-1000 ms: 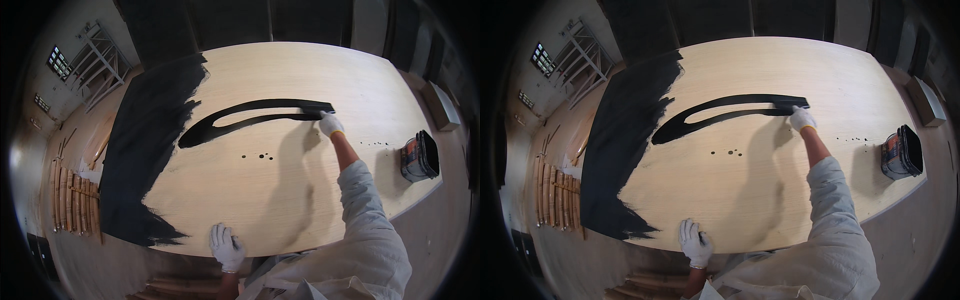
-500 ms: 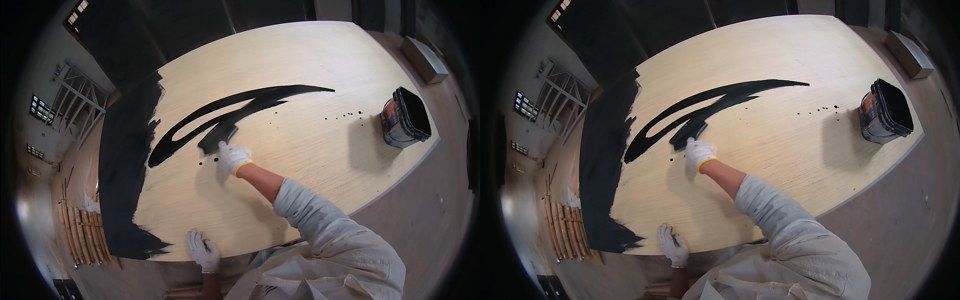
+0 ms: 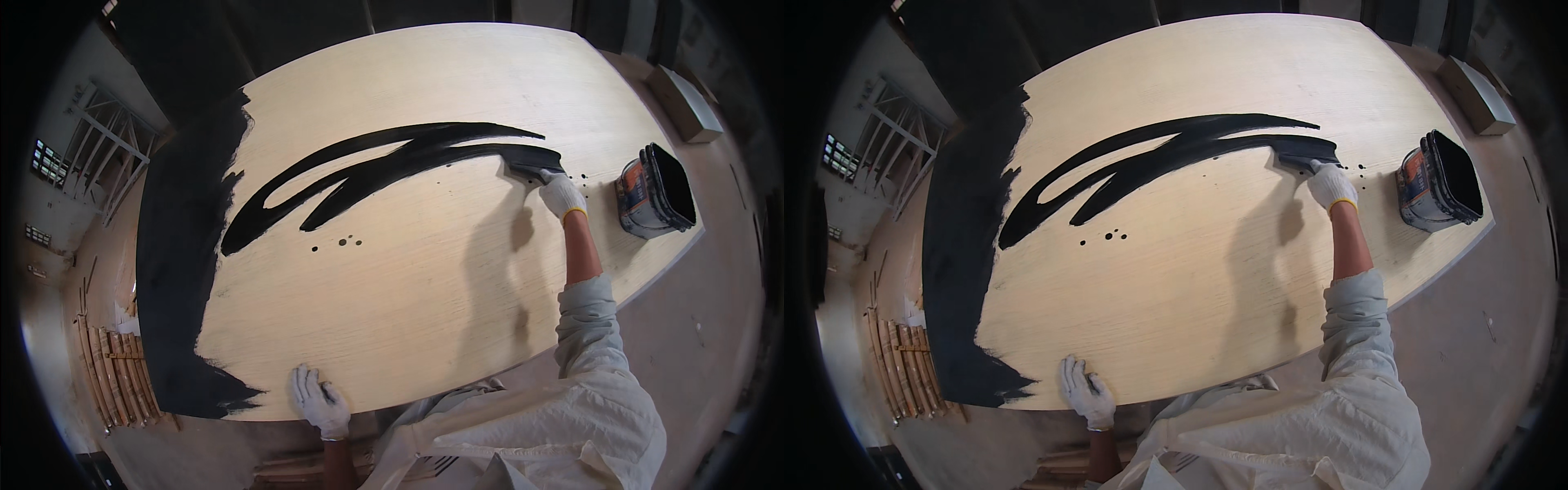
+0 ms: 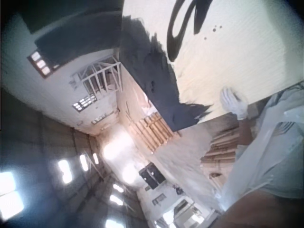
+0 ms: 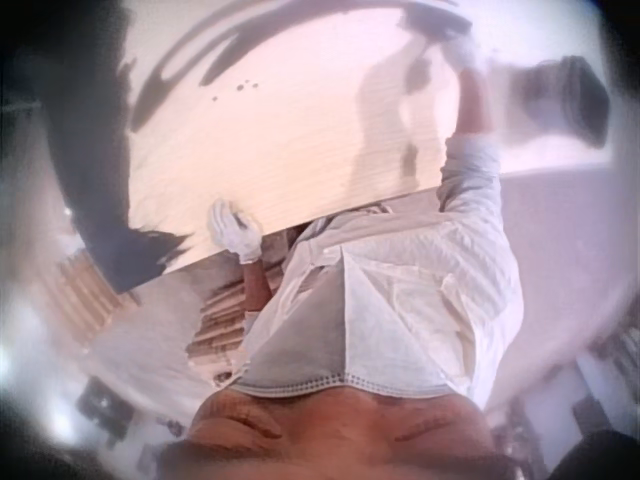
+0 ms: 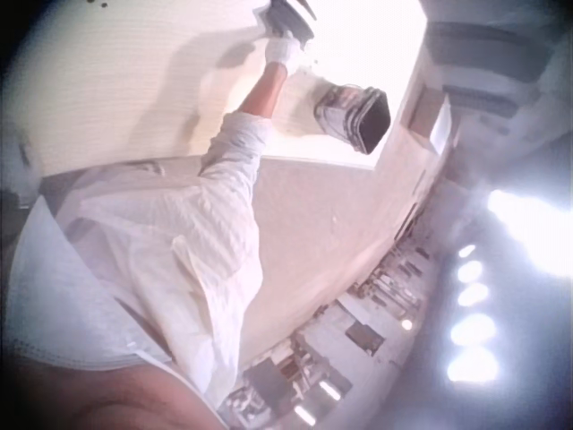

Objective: The person applies black paint to a large wooden board using a brush. They repeatedly dip the brush into a paint can and spread the paint across the surface in broad strokes, gradually covering more of the board.

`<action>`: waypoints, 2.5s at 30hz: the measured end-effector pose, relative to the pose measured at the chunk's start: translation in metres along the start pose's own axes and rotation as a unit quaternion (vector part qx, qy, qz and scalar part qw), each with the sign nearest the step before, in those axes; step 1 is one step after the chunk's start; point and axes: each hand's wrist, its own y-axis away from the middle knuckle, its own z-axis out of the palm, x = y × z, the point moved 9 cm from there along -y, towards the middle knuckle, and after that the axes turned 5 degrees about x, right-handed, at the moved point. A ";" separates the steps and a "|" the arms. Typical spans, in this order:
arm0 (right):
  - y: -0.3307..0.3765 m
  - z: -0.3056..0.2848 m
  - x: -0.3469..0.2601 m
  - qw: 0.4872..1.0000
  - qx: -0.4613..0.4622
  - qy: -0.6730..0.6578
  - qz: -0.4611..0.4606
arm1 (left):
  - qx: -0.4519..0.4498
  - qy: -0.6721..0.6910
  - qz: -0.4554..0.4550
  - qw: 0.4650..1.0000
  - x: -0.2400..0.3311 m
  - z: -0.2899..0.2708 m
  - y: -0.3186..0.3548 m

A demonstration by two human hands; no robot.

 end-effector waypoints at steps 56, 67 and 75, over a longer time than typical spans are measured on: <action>-0.038 0.111 -0.365 0.982 -0.019 0.057 -0.176 | 0.008 -0.007 0.001 1.000 -0.015 -0.008 -0.003; -0.079 0.050 -0.139 0.994 -0.032 0.090 -0.056 | 0.009 -0.020 0.010 1.000 -0.006 -0.007 0.000; -0.097 0.020 -0.052 0.992 -0.017 0.120 0.020 | -0.020 -0.037 0.019 0.999 -0.002 -0.008 -0.003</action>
